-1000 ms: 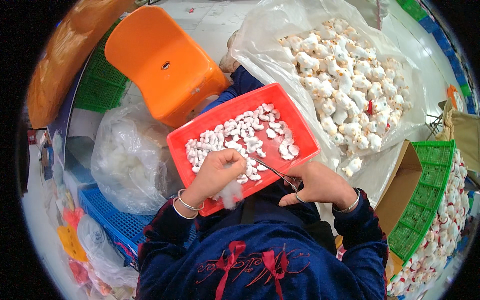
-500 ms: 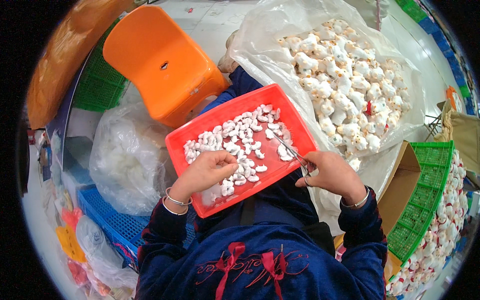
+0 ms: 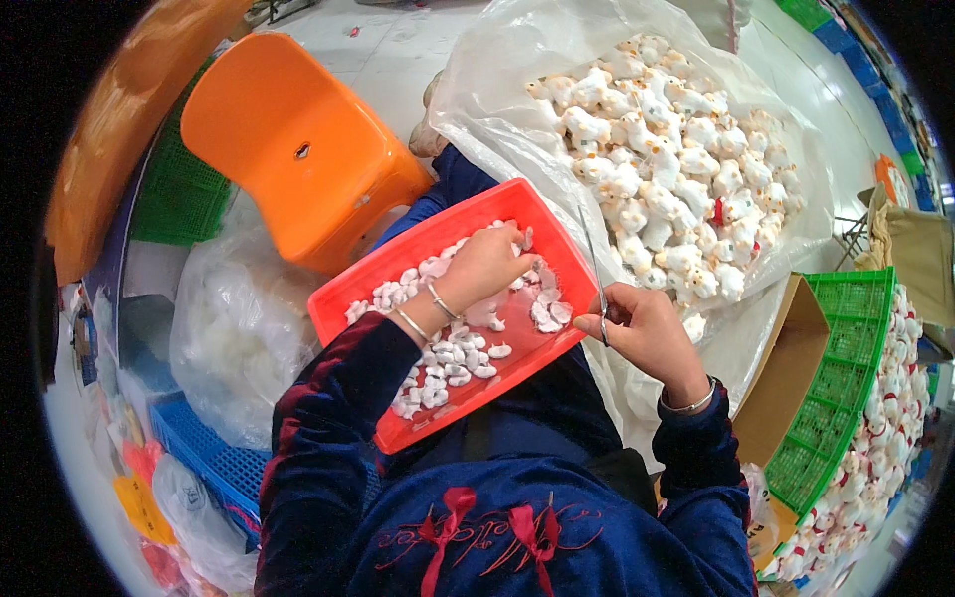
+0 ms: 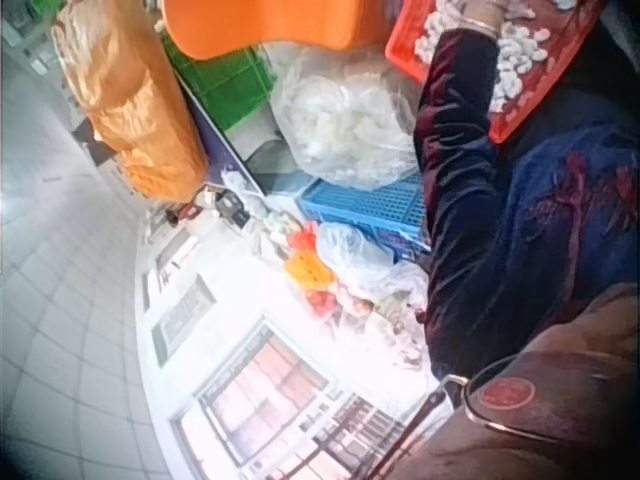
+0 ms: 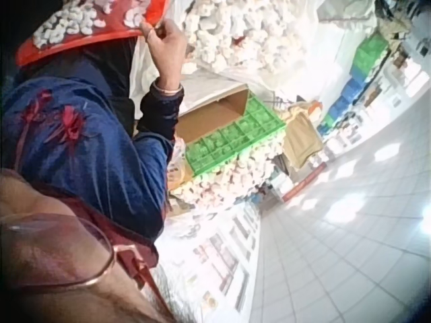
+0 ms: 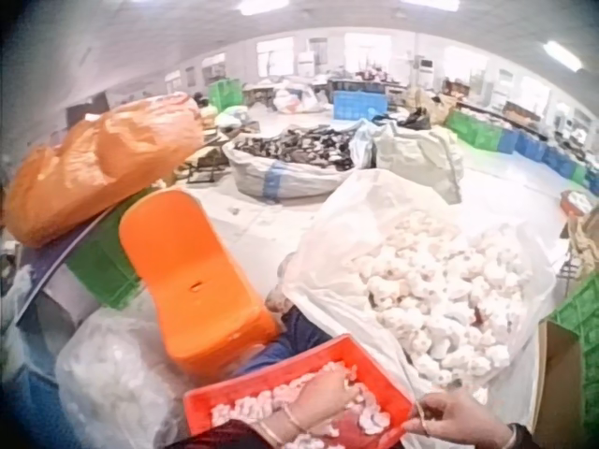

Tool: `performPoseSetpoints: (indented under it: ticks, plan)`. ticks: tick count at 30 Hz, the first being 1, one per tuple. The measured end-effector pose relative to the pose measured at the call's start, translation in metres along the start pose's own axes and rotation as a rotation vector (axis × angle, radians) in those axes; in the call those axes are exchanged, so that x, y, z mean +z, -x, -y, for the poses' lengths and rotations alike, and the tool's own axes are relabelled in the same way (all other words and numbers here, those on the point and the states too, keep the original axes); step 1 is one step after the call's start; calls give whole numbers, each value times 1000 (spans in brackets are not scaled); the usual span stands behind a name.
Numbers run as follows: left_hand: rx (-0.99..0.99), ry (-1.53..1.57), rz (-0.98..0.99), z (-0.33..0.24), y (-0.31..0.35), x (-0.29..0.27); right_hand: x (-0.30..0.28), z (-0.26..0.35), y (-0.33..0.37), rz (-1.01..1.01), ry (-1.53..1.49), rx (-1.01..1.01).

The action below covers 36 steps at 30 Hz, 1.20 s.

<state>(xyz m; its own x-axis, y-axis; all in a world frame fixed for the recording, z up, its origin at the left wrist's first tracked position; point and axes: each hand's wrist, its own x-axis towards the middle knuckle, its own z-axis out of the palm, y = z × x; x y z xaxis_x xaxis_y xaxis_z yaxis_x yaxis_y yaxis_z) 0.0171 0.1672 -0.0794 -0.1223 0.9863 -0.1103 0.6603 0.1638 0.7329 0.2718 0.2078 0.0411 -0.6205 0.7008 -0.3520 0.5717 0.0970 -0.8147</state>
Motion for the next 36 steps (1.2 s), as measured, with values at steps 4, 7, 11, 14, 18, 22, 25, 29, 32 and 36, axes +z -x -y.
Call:
performPoseSetpoints:
  ticks: [4, 7, 11, 14, 18, 22, 25, 29, 32, 36]
  plan:
    - [-177, -86, -49, -1, -15, 25, -1, 0, 3, 9, 6, 7]
    - [-284, -4, -130, 10, -22, 40, -1, -3, 4, 10, -16, 14]
    - [-238, -1, -149, 16, -25, 48, 3, -8, 3, 9, -80, -11]
    - [-186, 67, -142, 25, -31, 53, 4, -9, 3, 45, -64, 12]
    - [-137, 446, 76, 18, -11, 29, 0, -8, 4, 60, -124, 27]
    - [-253, 811, 302, -29, 41, -33, 9, -14, -1, 55, -360, 54]
    - [-202, 977, 350, -42, 78, -63, 29, 6, -9, 114, -538, -14]
    - [-91, 948, 306, -56, 108, -86, 50, 36, -15, 310, -723, -36]
    - [-79, 914, 233, -50, 121, -87, 64, 41, -16, 309, -750, -59]
    - [-39, 899, 215, -46, 127, -91, 71, 48, -18, 325, -768, -69]
